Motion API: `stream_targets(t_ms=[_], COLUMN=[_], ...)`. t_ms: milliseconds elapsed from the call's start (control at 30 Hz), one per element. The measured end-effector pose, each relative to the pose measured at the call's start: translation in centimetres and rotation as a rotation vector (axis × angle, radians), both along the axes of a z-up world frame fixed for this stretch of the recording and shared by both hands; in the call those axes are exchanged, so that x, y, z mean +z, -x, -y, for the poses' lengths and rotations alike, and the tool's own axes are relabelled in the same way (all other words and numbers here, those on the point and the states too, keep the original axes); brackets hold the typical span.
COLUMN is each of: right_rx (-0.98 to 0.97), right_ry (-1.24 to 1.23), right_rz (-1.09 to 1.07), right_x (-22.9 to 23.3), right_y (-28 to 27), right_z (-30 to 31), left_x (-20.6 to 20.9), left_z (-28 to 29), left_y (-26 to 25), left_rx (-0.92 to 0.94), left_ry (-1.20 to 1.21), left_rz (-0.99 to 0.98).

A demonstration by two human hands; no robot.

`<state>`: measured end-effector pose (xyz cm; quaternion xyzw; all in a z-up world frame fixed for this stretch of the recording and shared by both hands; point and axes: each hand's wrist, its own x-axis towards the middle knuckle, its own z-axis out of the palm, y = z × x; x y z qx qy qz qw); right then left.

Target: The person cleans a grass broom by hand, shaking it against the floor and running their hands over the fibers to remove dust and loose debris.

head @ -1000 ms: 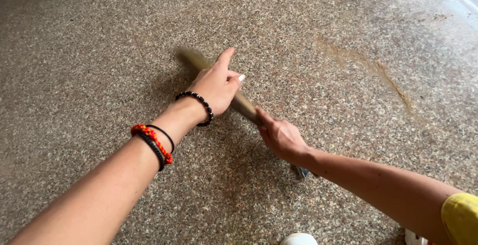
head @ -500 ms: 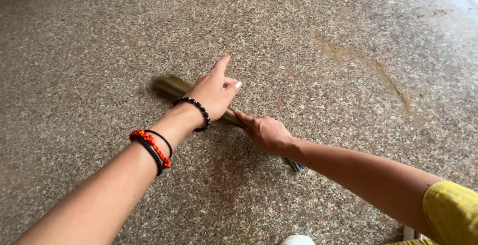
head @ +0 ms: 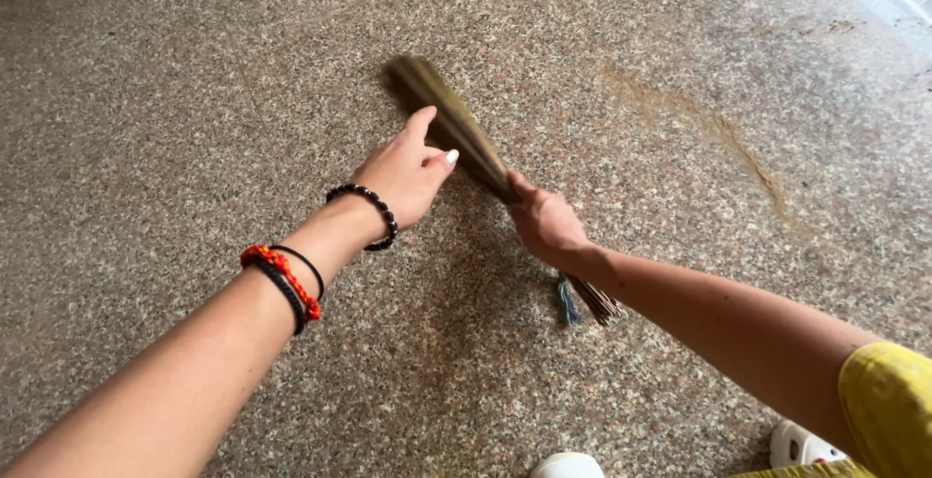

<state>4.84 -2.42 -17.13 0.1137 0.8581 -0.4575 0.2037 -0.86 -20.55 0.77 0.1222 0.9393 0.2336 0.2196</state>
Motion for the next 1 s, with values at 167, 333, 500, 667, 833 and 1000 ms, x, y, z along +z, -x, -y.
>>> stream_targets(t_ms=[167, 333, 500, 667, 833, 1000], right_rx=[-0.175, -0.108, 0.267, 0.486, 0.448, 0.338], right_ry=[-0.035, -0.1, -0.12, -0.138, -0.25, -0.273], right_rz=[0.001, -0.083, -0.293, -0.275, -0.205, -0.16], right_x=[1.0, 2.5, -0.1, -1.3, -0.1, 0.6], right_y=[-0.9, -3.7, -6.5, -6.9, -5.4, -3.9], right_z=[-1.0, -0.7, -1.5, -1.9, -2.7, -4.0], left_x=[1.9, 0.9, 0.3, 1.5, 0.5, -0.1], left_z=[-0.7, -0.7, -1.1, -2.0, -1.6, -1.3], left_y=[-0.5, 0.2, 0.4, -0.2, 0.0, 0.2], left_rx=[0.084, 0.027, -0.041, 0.027, -0.007, 0.014], left_ry=[0.032, -0.005, -0.083, 0.002, -0.017, -0.036], left_rz=[0.107, 0.037, -0.043, 0.061, 0.026, 0.027])
